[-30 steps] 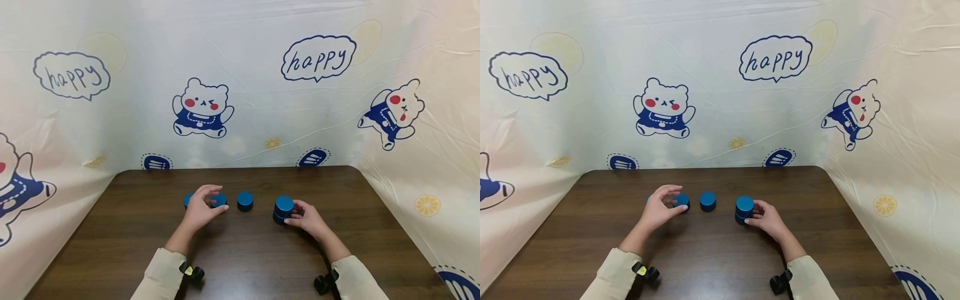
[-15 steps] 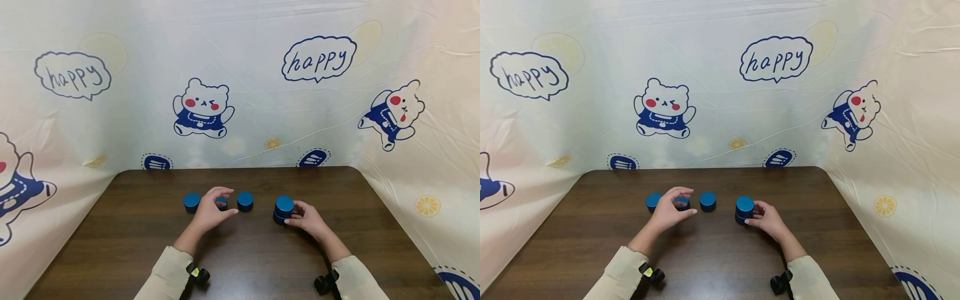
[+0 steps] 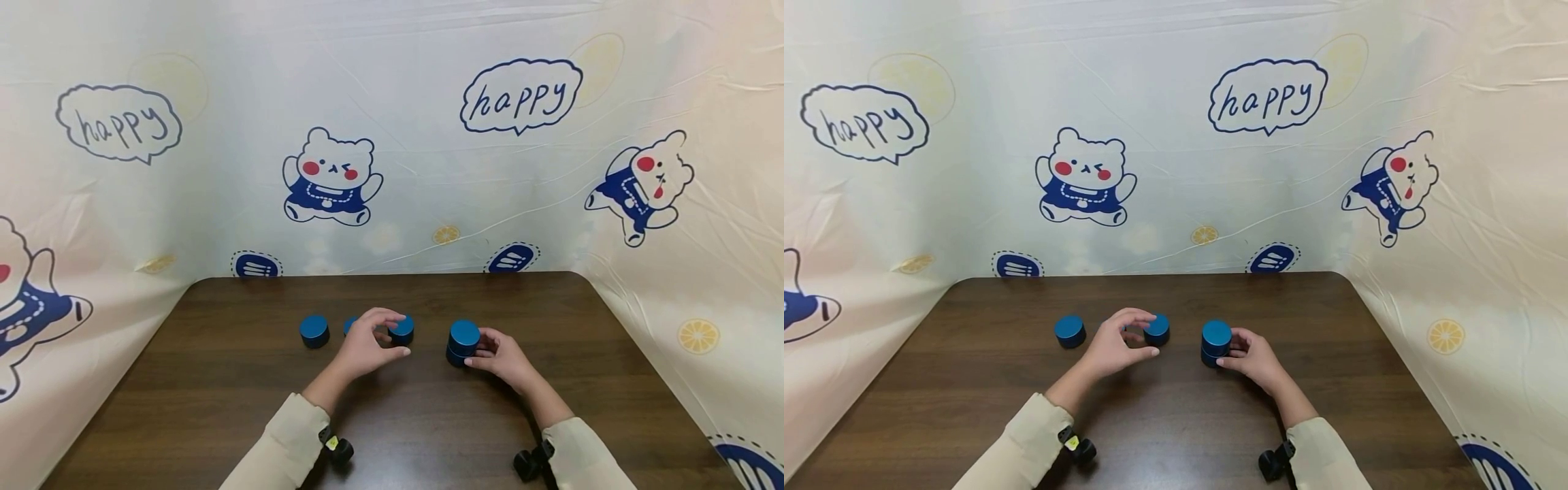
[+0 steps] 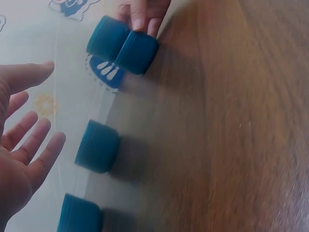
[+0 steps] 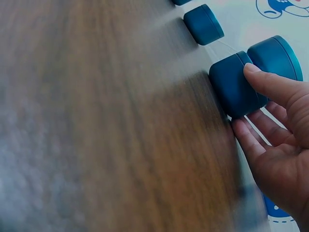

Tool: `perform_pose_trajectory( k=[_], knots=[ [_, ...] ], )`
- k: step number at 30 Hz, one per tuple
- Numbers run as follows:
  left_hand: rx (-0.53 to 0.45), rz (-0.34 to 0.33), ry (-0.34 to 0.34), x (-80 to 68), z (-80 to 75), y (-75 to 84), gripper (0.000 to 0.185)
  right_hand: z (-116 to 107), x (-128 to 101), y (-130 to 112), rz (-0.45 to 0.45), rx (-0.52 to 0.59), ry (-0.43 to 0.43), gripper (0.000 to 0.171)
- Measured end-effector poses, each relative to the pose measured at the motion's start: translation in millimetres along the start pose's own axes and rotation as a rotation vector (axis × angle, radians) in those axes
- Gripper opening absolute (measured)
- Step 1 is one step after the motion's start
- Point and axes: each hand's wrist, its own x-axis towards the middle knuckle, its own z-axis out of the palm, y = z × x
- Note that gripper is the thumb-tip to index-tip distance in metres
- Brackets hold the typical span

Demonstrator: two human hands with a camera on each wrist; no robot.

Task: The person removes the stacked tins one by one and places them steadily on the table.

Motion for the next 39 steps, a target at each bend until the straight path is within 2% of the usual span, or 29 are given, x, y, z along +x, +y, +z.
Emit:
perform_pose_trajectory(
  k=[10,16,23,27,30,34,39],
  knots=[
    [-0.004,0.011,-0.068,3.8,14.5,8.2,0.051,0,-1,-2,-0.003,0.003,0.004,0.054],
    [-0.039,0.011,-0.09,8.0,20.6,11.7,0.054,0,-2,-2,-0.002,-0.001,0.005,0.054],
    [-0.048,0.045,-0.069,13.3,31.9,11.8,0.051,-1,-2,-2,-0.012,-0.013,0.002,0.055],
    [-0.039,0.045,-0.056,16.0,38.8,9.5,0.05,0,-10,-20,-0.01,-0.009,-0.018,0.052],
    [-0.045,0.045,-0.055,18.1,43.2,8.2,0.051,0,-10,-19,-0.016,-0.022,-0.024,0.052],
    [-0.058,0.048,-0.067,21.2,47.7,8.0,0.053,0,-2,-2,-0.016,-0.024,-0.008,0.054],
    [-0.067,0.05,-0.098,26.0,52.1,10.6,0.054,0,-2,0,-0.018,-0.011,0.001,0.054]
  ],
)
